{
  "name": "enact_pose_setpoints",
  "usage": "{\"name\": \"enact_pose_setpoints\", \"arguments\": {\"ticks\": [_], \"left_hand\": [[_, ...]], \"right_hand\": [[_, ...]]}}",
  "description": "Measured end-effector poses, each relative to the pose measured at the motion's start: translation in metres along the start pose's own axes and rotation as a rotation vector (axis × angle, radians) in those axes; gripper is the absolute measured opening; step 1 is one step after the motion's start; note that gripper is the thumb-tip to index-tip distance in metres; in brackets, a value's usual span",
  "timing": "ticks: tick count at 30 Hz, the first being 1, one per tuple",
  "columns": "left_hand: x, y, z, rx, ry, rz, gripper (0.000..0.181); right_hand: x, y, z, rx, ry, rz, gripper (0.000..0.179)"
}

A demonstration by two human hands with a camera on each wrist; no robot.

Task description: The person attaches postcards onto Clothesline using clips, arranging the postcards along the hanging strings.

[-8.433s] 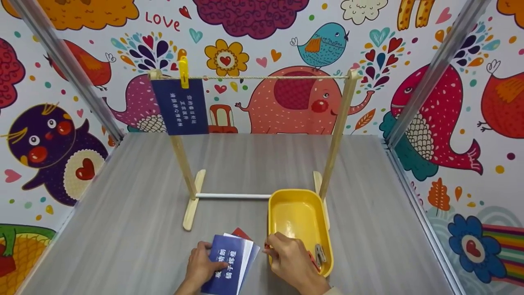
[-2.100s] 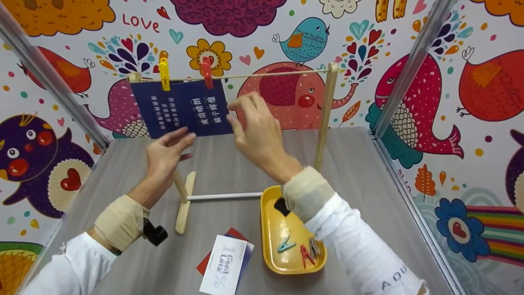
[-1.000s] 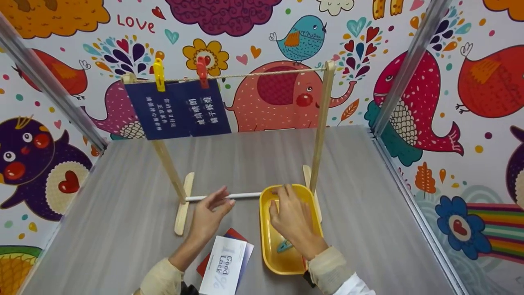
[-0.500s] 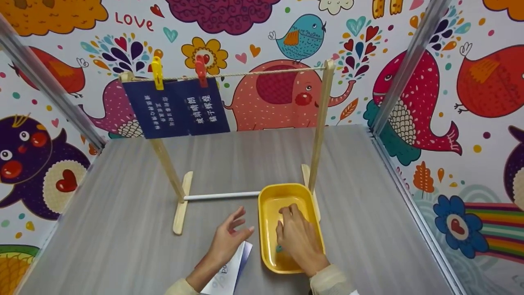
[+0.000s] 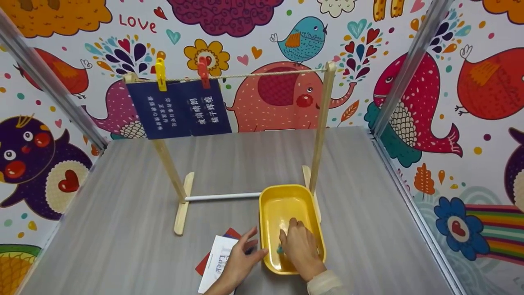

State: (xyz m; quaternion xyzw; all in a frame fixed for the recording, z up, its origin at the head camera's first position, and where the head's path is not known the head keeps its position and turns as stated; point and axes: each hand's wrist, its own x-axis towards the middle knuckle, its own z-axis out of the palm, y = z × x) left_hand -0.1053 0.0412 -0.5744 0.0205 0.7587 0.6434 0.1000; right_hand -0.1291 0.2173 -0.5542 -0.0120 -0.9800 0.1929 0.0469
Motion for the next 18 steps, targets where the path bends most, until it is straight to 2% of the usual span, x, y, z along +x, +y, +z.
{"name": "enact_pose_setpoints", "arguments": {"ticks": [5,9,14,18], "left_hand": [[-0.002,-0.007,0.005,-0.013,-0.034,-0.049,0.077],[-0.002,-0.010,0.008,-0.011,-0.076,-0.091,0.083],[-0.002,-0.014,0.011,-0.010,-0.088,-0.108,0.083],[0.000,-0.016,0.013,-0.003,-0.088,-0.136,0.080]], "right_hand": [[0.002,0.002,0.005,-0.006,-0.131,0.103,0.046],[0.004,0.001,0.007,-0.003,-0.201,0.153,0.049],[0.006,0.001,0.010,0.013,-0.246,0.179,0.046],[0.006,0.003,0.012,0.030,-0.248,0.173,0.046]]}}
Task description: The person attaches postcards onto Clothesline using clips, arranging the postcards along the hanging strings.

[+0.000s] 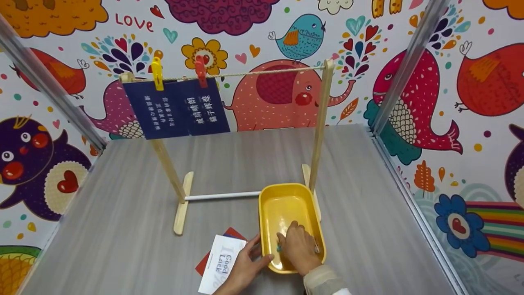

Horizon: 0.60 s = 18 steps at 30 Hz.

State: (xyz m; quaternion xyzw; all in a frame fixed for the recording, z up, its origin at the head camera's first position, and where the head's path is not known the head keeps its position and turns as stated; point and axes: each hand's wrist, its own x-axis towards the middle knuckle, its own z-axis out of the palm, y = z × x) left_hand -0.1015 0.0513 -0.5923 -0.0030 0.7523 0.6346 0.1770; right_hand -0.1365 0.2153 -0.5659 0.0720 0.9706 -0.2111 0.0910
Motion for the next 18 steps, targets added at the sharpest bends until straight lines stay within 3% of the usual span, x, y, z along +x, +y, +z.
{"name": "enact_pose_setpoints", "arguments": {"ticks": [8,18], "left_hand": [[0.0033,-0.0046,0.0018,-0.015,-0.010,-0.035,0.078],[0.0056,-0.0054,0.0010,-0.071,-0.046,-0.044,0.077]], "right_hand": [[0.0030,0.0012,0.0058,0.048,-0.060,0.038,0.042],[0.0050,-0.0040,0.0093,-0.002,-0.090,0.092,0.042]]}}
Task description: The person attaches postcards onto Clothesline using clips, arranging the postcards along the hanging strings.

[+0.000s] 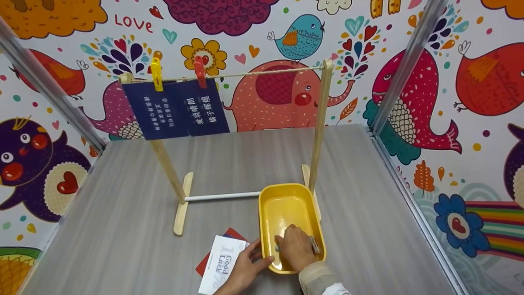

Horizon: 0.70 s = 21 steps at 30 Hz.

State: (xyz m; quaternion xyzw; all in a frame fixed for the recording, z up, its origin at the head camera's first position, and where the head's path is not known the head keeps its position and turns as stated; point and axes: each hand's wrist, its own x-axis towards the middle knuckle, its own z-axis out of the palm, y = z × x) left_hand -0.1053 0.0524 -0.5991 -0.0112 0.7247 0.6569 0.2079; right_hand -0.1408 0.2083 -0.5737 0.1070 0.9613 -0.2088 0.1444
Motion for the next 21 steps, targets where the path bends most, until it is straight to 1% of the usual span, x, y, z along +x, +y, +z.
{"name": "enact_pose_setpoints", "arguments": {"ticks": [5,8,11,14,18,21], "left_hand": [[-0.001,-0.002,0.000,-0.015,0.011,0.003,0.078],[-0.001,-0.002,0.000,-0.006,0.026,-0.032,0.078],[-0.001,-0.002,0.000,0.001,0.035,-0.051,0.078],[-0.001,-0.003,0.000,-0.010,0.040,-0.031,0.076],[-0.003,-0.006,-0.001,-0.026,0.044,0.005,0.074],[-0.004,-0.007,-0.001,-0.025,0.052,0.006,0.073]], "right_hand": [[0.000,0.000,0.003,0.002,0.004,-0.024,0.034],[-0.001,0.000,0.003,0.026,0.002,-0.029,0.027],[-0.002,0.001,0.002,0.042,0.018,-0.061,0.020],[-0.003,0.002,0.000,0.045,0.034,-0.088,0.017],[-0.007,0.002,-0.003,0.051,0.028,-0.078,0.015],[-0.010,0.002,-0.004,0.047,0.021,-0.071,0.012]]}}
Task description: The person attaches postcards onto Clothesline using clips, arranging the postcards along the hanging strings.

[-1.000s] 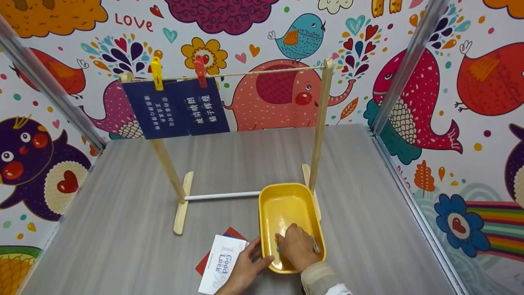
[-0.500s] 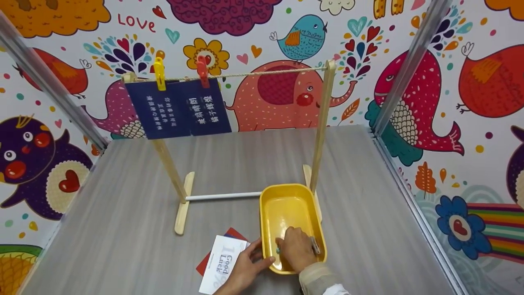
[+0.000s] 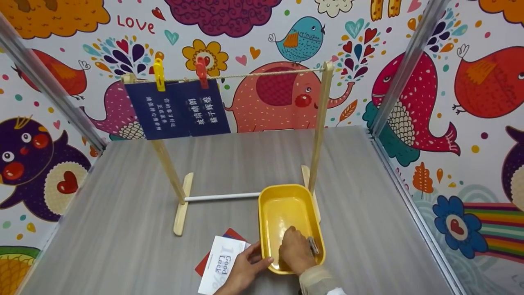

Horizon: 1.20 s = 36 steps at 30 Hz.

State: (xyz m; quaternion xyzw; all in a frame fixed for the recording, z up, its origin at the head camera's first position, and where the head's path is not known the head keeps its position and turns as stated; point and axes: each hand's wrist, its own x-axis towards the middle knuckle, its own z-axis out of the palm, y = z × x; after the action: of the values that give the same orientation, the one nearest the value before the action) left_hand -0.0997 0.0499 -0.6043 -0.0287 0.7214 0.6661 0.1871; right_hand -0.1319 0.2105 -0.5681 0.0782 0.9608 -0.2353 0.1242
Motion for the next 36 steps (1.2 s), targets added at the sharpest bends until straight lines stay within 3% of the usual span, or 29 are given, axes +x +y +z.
{"name": "enact_pose_setpoints", "arguments": {"ticks": [8,19,26,36], "left_hand": [[-0.0006,-0.0003,0.0016,-0.009,0.014,-0.014,0.071],[-0.0012,-0.0013,0.0025,-0.033,-0.001,-0.020,0.072],[-0.0011,-0.0008,0.0030,-0.036,0.005,-0.028,0.070],[-0.0022,0.0008,0.0034,-0.025,0.034,-0.051,0.070]], "right_hand": [[-0.0018,0.0006,-0.0002,-0.011,0.048,-0.027,0.029],[-0.0005,0.0014,-0.0005,-0.091,0.058,-0.008,0.019],[-0.0030,-0.0018,-0.0028,-0.014,0.075,-0.049,0.012],[-0.0095,-0.0057,-0.0006,0.089,0.124,-0.188,0.010]]}}
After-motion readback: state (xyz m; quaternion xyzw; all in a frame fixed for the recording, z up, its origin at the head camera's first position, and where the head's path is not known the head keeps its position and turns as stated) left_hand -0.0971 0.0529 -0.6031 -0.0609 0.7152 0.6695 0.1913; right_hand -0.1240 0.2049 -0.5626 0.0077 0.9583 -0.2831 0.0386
